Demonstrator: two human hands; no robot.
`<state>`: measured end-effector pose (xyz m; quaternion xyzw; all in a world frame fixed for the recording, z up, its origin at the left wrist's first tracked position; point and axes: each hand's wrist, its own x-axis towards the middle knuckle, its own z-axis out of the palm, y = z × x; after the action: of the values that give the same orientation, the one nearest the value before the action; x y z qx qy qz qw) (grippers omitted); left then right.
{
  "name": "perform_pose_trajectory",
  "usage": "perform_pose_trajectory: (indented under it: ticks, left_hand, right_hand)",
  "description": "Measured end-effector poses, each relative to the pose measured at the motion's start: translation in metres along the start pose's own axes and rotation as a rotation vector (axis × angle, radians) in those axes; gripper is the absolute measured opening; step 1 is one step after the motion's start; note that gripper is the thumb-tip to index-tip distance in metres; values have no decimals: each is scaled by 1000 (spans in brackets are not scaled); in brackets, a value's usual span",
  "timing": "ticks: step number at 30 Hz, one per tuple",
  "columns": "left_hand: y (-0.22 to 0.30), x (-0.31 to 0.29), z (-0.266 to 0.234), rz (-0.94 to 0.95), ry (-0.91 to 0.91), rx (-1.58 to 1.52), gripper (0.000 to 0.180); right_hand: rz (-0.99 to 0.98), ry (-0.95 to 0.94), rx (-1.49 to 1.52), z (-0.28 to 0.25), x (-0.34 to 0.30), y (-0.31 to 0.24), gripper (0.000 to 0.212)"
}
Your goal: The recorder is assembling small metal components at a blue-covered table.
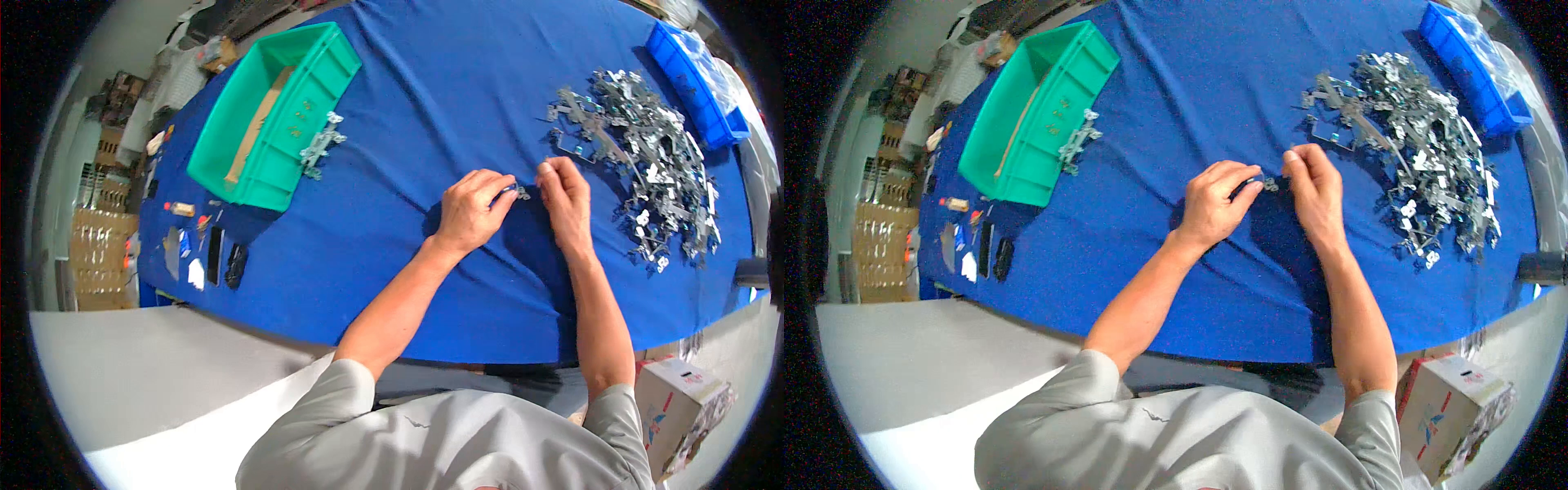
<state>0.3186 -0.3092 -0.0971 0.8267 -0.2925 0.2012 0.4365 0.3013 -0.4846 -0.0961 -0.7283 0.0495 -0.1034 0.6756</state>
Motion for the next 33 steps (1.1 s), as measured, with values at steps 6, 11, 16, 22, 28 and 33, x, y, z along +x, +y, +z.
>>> perform_pose_trajectory:
  ticks: [6,11,16,22,28,33]
  left_hand:
    - [-8,0,-10,-102,85,66,23]
    - [-41,3,-63,29,31,394,22]
    - [-100,0,-153,-7,80,681,23]
    - [-128,1,-189,50,67,837,20]
    - [-139,-11,-194,6,33,853,23]
    - [-141,-7,-185,12,-47,850,32]
  right_hand:
    - [-187,27,-270,8,3,2,20]
    - [-213,20,-329,4,1,4,20]
    - [-227,13,-304,5,4,9,20]
    - [-225,14,-280,1,3,7,20]
    - [-298,-6,-271,10,5,9,19]
    - [-327,20,-287,2,5,9,19]
